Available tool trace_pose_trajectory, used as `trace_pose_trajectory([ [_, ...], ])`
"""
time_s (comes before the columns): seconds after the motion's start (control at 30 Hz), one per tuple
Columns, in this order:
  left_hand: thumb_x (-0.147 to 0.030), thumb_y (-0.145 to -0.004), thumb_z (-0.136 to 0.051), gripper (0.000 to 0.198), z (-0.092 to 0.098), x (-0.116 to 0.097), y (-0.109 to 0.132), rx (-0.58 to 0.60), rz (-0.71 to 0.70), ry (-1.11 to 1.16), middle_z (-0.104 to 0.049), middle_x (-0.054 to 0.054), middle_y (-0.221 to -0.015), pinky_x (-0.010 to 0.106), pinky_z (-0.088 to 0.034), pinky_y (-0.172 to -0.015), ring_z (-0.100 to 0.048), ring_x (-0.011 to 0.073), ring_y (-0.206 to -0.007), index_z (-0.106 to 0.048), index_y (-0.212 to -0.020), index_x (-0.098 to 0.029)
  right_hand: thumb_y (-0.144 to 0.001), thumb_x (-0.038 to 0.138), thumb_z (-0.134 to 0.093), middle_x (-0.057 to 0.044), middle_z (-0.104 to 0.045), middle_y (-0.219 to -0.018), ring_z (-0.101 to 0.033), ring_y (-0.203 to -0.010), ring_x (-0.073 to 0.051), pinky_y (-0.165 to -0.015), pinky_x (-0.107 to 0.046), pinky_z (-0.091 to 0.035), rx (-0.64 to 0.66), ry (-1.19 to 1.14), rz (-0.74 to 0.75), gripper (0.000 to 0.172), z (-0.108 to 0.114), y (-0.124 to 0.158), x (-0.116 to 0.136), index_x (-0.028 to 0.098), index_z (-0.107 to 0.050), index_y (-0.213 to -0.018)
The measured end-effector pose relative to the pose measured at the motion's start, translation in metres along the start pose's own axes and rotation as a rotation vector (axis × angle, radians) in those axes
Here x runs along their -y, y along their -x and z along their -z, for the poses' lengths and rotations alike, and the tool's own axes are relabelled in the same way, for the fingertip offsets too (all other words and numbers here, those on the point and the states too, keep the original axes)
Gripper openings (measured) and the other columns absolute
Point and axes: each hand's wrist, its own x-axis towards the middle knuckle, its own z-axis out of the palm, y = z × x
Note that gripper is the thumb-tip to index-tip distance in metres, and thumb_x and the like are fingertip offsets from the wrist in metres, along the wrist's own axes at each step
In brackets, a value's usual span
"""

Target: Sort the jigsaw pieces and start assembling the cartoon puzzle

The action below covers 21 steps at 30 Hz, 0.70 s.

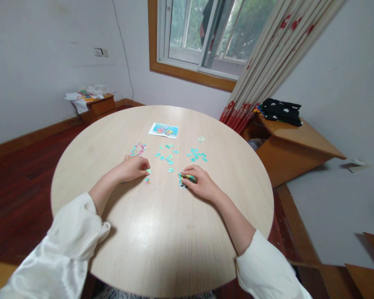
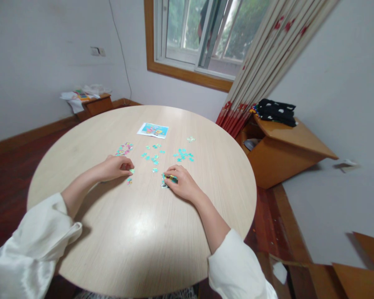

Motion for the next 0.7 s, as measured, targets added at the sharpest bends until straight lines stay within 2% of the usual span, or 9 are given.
trace_pose_trajectory([
  [0.23,-0.033,-0.079,-0.060,0.020,-0.014,-0.019,-0.005,-0.059,-0.089,0.076,-0.067,0.006,-0.079,0.030,-0.039,-0.072,-0.059,0.0183,-0.073,-0.066,-0.084,-0.014,-0.084,0.022,-0.060,-0.009,-0.064,-0.100,-0.059,-0.096,-0.019,-0.089,-0.038,-0.048,-0.004,-0.019,0.001,0.018,-0.002,0.000,-0.001,0.020,-0.072,-0.097],
  [0.43,-0.031,-0.084,-0.047,0.024,-0.007,-0.011,-0.003,-0.115,-0.073,0.131,-0.063,0.006,-0.073,0.028,-0.039,-0.065,-0.054,0.0163,-0.066,-0.064,-0.079,-0.014,-0.084,0.022,-0.061,-0.009,-0.064,-0.100,-0.059,-0.097,-0.019,-0.090,-0.038,-0.047,-0.007,-0.020,-0.013,0.018,-0.001,0.001,-0.002,0.019,-0.072,-0.097],
  [0.53,-0.036,-0.078,-0.053,0.022,-0.002,-0.001,0.000,-0.005,-0.037,0.201,-0.059,0.002,-0.065,0.026,-0.037,-0.059,-0.051,0.0145,-0.060,-0.060,-0.071,-0.016,-0.084,0.021,-0.061,-0.009,-0.064,-0.100,-0.060,-0.096,-0.018,-0.089,-0.037,-0.047,-0.009,-0.017,0.002,0.017,-0.001,0.001,-0.003,0.019,-0.072,-0.097],
  [0.63,-0.039,-0.071,-0.060,0.023,0.000,0.005,0.002,0.132,-0.047,0.250,-0.056,0.000,-0.061,0.024,-0.035,-0.055,-0.047,0.0129,-0.057,-0.056,-0.068,-0.017,-0.084,0.020,-0.061,-0.009,-0.065,-0.099,-0.060,-0.094,-0.018,-0.087,-0.036,-0.048,-0.012,-0.013,0.012,0.017,-0.001,0.001,-0.001,0.019,-0.072,-0.096],
  [0.7,-0.039,-0.069,-0.061,0.022,0.000,0.006,0.003,0.181,-0.059,0.258,-0.054,-0.002,-0.059,0.024,-0.033,-0.053,-0.045,0.0122,-0.056,-0.054,-0.066,-0.018,-0.084,0.019,-0.060,-0.008,-0.066,-0.099,-0.060,-0.094,-0.018,-0.087,-0.036,-0.048,-0.014,-0.008,0.015,0.017,-0.001,0.000,0.001,0.019,-0.072,-0.096],
])
